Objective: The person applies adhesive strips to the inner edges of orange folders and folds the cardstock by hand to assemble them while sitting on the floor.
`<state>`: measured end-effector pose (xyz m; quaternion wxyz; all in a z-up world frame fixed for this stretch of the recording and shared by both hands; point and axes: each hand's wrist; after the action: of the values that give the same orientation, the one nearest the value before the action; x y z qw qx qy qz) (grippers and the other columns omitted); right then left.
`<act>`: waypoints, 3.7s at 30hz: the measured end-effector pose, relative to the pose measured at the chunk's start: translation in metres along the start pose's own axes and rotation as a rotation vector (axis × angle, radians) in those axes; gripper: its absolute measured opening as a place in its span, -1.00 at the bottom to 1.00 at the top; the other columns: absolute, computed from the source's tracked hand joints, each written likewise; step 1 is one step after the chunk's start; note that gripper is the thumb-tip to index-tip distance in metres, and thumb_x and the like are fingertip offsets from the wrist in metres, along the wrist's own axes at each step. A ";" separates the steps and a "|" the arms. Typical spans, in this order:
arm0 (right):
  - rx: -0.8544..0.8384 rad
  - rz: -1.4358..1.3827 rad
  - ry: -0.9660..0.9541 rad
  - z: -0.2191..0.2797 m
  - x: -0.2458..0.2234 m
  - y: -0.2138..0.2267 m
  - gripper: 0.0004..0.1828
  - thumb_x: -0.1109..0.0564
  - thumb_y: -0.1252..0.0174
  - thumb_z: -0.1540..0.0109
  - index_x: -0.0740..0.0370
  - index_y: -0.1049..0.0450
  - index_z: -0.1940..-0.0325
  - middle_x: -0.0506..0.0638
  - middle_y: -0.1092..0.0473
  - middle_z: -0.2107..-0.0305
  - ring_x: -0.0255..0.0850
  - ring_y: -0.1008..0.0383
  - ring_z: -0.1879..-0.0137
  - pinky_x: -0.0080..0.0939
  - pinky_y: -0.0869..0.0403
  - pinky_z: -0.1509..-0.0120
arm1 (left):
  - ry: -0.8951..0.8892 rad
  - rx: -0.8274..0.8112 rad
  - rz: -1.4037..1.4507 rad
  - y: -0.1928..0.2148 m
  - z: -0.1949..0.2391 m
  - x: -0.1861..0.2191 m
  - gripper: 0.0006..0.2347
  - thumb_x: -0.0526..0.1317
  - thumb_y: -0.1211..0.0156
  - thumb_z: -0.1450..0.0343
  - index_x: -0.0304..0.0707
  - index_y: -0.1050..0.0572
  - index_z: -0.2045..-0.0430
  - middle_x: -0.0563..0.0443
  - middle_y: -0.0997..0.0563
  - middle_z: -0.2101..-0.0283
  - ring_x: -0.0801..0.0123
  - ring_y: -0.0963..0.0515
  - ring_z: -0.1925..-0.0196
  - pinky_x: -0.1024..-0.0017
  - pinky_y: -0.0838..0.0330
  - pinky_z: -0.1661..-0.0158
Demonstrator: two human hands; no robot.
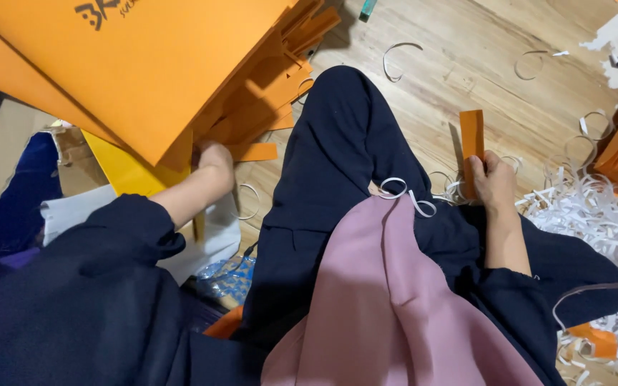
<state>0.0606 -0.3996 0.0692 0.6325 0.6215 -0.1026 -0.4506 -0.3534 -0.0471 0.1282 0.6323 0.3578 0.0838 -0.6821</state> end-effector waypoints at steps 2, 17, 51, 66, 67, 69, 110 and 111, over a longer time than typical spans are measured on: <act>0.005 0.011 0.004 0.001 -0.002 0.001 -0.64 -0.13 0.04 -0.32 0.21 -0.34 0.33 0.27 -0.33 0.60 0.24 -0.39 0.26 0.11 -0.33 0.25 | 0.088 0.108 0.098 -0.025 -0.037 0.005 -0.68 -0.38 0.15 -0.32 -0.18 -0.20 0.02 -0.17 -0.44 0.12 -0.06 -0.41 0.10 -0.09 -0.24 0.28; 0.043 0.015 -0.028 0.002 -0.003 0.000 -0.70 -0.11 0.02 -0.28 0.15 -0.39 0.26 0.25 -0.37 0.55 0.23 -0.40 0.23 0.11 -0.34 0.22 | -0.069 0.267 1.427 0.050 -0.028 -0.015 -0.38 -0.22 -0.28 -0.12 -0.21 -0.17 -0.07 -0.41 -0.24 -0.06 -0.11 -0.31 -0.11 0.10 -0.18 -0.09; 0.388 -0.447 -0.283 -0.025 -0.030 0.020 -0.73 0.06 0.13 -0.13 0.10 -0.27 0.11 0.13 -0.41 0.38 0.14 -0.39 0.24 0.02 -0.26 0.20 | 0.034 0.629 1.569 0.092 0.000 0.041 -0.87 -0.49 0.35 -0.27 -0.44 -0.24 0.48 -0.31 -0.36 0.42 0.01 -0.37 0.35 0.22 -0.27 0.25; -0.114 -0.600 0.230 -0.101 -0.192 0.075 -0.28 -0.19 0.04 -0.13 0.22 -0.03 -0.25 0.16 -0.07 -0.18 -0.02 -0.06 -0.29 -0.06 -0.07 -0.31 | -0.904 0.164 1.195 0.290 0.106 -0.009 -0.64 0.01 0.03 -0.29 -0.05 -0.40 0.09 0.15 -0.55 0.09 0.47 -0.52 0.02 0.53 -0.30 0.11; -0.116 -0.601 0.227 -0.110 -0.161 0.054 -0.28 -0.19 0.04 -0.13 0.22 -0.03 -0.25 0.16 -0.07 -0.18 -0.02 -0.06 -0.29 -0.06 -0.07 -0.31 | -0.906 0.160 1.195 0.299 0.093 -0.002 -0.64 0.01 0.03 -0.29 -0.05 -0.40 0.09 0.15 -0.55 0.09 0.47 -0.52 0.02 0.53 -0.30 0.11; 0.165 -0.446 0.126 -0.134 -0.098 0.015 -0.44 -0.10 -0.05 -0.13 0.23 -0.21 -0.12 0.21 -0.20 -0.04 0.03 -0.18 -0.17 -0.11 -0.14 -0.24 | -1.024 0.321 1.152 0.322 0.062 0.012 -0.65 -0.04 0.00 -0.30 -0.19 -0.39 0.11 -0.03 -0.55 0.14 0.22 -0.53 0.11 0.40 -0.32 0.20; 0.400 0.119 -0.042 -0.139 -0.002 0.026 -0.39 -0.14 0.06 -0.10 0.00 -0.15 -0.22 0.03 -0.05 -0.18 0.01 0.07 -0.33 0.09 0.10 -0.34 | -0.236 1.183 1.039 0.651 -0.275 0.082 -0.43 0.06 -0.14 -0.20 -0.04 -0.20 -0.07 -0.17 -0.05 -0.19 -0.11 0.01 -0.20 -0.06 0.12 -0.09; 0.404 0.115 -0.048 -0.139 -0.002 0.027 -0.39 -0.13 0.05 -0.10 0.00 -0.15 -0.22 0.03 -0.06 -0.17 0.00 0.07 -0.32 0.09 0.11 -0.34 | -0.136 0.871 1.167 0.641 -0.285 0.075 -0.33 0.14 -0.11 -0.21 -0.03 -0.08 -0.18 -0.26 0.12 -0.29 -0.26 0.21 -0.30 -0.20 0.35 -0.15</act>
<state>0.1670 -0.3065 0.0651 0.5172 0.7180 -0.2410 -0.3986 0.3512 -0.0651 0.0923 0.6968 0.5201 -0.4390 -0.2262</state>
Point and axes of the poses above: each hand's wrist, its own z-axis away from the middle knuckle, its own y-axis out of the back of the hand, x = y × z
